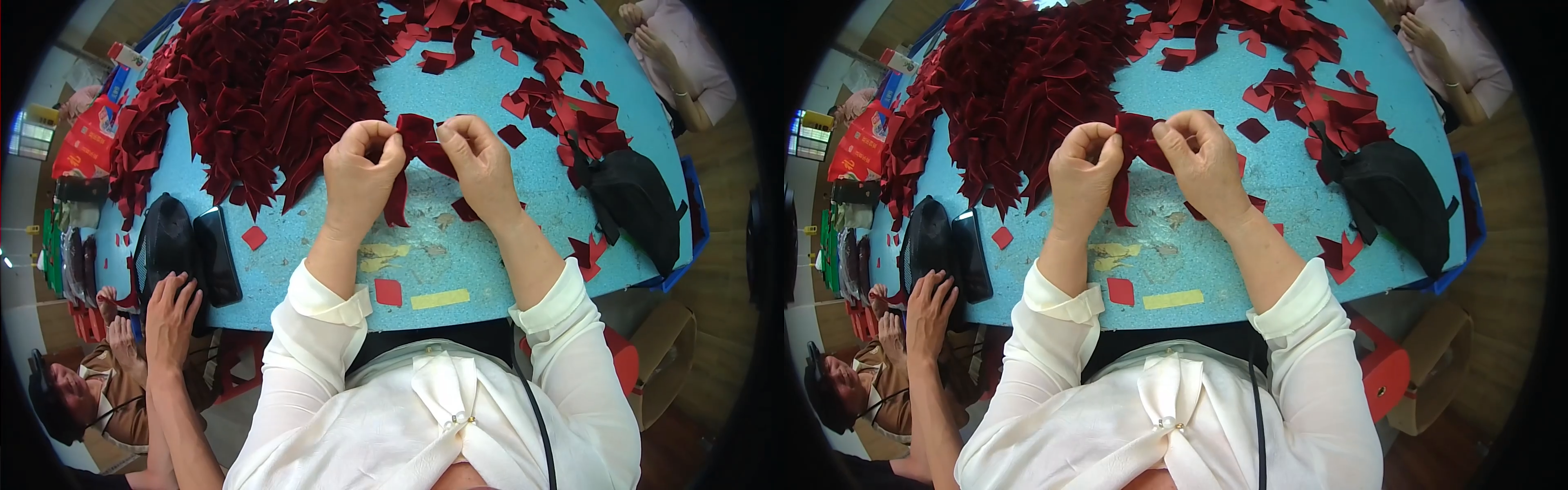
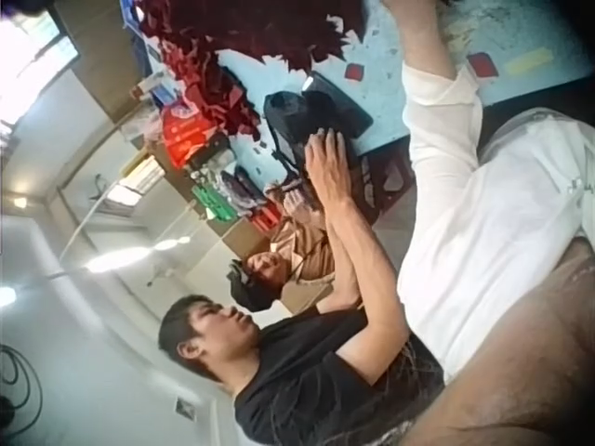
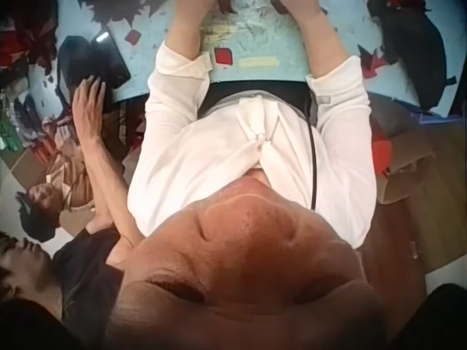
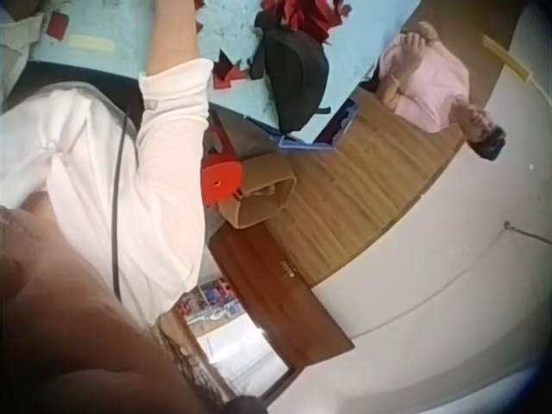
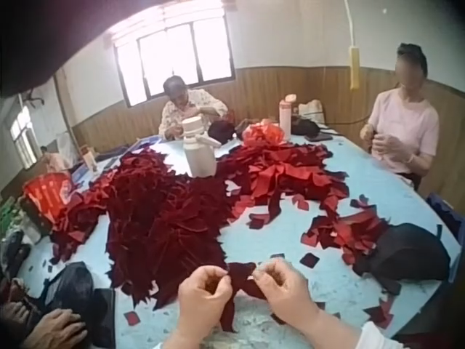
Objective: Fold and assemble small pieces of red fabric into decorative shapes at a workbench.
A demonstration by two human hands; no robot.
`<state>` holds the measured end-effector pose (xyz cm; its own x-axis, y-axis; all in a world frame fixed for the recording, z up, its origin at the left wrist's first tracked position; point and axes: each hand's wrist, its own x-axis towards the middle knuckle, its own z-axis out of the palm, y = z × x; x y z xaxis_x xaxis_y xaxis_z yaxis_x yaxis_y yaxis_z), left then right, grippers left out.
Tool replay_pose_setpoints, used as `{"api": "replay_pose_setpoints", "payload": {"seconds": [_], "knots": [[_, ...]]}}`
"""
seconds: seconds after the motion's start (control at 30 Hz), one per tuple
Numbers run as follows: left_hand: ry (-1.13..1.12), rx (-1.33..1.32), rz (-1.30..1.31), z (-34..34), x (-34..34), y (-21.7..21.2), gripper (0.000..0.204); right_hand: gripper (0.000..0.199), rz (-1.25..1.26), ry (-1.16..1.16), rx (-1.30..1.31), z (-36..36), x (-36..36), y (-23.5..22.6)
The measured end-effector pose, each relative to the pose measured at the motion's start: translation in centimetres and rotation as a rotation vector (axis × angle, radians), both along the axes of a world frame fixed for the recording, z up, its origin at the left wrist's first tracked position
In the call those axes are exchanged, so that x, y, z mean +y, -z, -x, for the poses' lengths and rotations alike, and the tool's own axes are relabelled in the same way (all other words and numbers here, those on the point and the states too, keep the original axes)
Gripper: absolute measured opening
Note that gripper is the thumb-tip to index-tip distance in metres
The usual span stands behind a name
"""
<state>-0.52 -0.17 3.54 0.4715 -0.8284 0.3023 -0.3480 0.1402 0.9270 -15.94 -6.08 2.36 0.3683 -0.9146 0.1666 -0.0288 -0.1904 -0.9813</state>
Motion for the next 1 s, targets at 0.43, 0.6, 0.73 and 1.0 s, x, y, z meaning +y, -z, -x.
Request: {"api": "replay_pose_setpoints", "payload": {"seconds": [0.43,0.6,0.73,1.0], "knots": [[-0.030,-0.275,0.120,0.12,0.00,0.17,0.010,0.021,-0.168,-0.154,0.046,-0.17,0.10,-0.64],[-0.030,-0.306,0.149,0.10,-0.02,0.17,0.011,0.017,-0.220,-0.184,-0.093,-0.67,0.56,-0.67],[-0.013,-0.281,0.142,0.10,-0.05,0.28,0.010,0.017,-0.234,-0.202,-0.052,-0.55,0.52,-0.77],[0.049,-0.200,0.078,0.11,0.09,-0.07,0.009,0.018,-0.174,-0.184,0.047,-0.39,0.26,-0.03]]}}
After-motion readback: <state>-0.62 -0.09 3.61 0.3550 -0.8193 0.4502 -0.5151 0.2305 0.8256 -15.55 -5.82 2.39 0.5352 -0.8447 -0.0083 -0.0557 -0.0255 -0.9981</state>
